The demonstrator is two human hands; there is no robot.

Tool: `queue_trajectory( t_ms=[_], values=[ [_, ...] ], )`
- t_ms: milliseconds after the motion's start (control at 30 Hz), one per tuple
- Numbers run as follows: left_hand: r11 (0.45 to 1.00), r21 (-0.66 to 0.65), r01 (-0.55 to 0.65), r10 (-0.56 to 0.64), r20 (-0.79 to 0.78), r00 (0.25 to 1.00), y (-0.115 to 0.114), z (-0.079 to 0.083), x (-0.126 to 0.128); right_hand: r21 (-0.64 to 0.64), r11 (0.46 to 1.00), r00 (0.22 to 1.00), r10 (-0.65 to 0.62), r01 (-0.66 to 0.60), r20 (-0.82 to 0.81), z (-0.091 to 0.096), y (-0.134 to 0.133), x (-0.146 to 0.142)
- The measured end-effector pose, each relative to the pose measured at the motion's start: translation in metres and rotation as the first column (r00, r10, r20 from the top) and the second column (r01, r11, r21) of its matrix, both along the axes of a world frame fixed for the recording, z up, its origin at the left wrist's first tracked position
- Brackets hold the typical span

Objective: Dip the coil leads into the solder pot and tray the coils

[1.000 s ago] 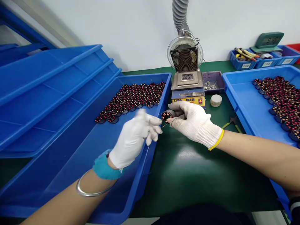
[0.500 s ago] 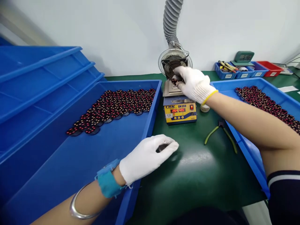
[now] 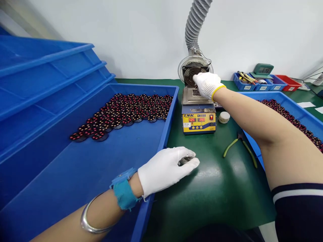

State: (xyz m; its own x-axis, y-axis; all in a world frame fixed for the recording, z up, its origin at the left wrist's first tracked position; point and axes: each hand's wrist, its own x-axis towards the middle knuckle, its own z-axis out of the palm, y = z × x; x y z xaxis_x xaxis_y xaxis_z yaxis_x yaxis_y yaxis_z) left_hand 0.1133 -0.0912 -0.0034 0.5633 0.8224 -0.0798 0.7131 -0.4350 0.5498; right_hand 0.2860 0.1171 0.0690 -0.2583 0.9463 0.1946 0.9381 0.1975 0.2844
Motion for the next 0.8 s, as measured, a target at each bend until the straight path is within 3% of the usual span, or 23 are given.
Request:
queue_trajectory(
  t_ms=[400,500,567,633,733,800],
  values=[
    [1.0,-0.025,-0.016,0.016,-0.003,1.0,0.0,0.002,0.0,-0.006,1.0,1.0,-0.004,0.004,-0.009,0.005,-0.004,-0.004],
    [0.997,-0.065,-0.051,0.056,0.079,0.995,-0.001,0.002,0.0,0.041,0.999,0.997,-0.001,0.005,-0.083,0.012,-0.008,-0.002],
    [0.989,-0.113,-0.1,0.123,0.216,0.969,-0.002,0.001,0.001,0.072,0.997,0.984,0.02,-0.007,-0.177,0.017,-0.015,0.001],
    [0.966,-0.188,-0.176,0.241,0.42,0.875,-0.002,0.0,0.002,0.071,0.997,0.957,0.042,-0.022,-0.287,0.019,-0.025,0.003],
    [0.907,-0.338,-0.25,0.418,0.67,0.613,0.001,-0.004,0.003,0.009,0.993,0.883,0.107,-0.116,-0.457,0.019,-0.044,0.006],
    [0.871,-0.417,-0.261,0.492,0.74,0.459,0.005,-0.005,0.002,-0.049,0.978,0.822,0.143,-0.203,-0.551,0.018,-0.058,0.005]
  ],
)
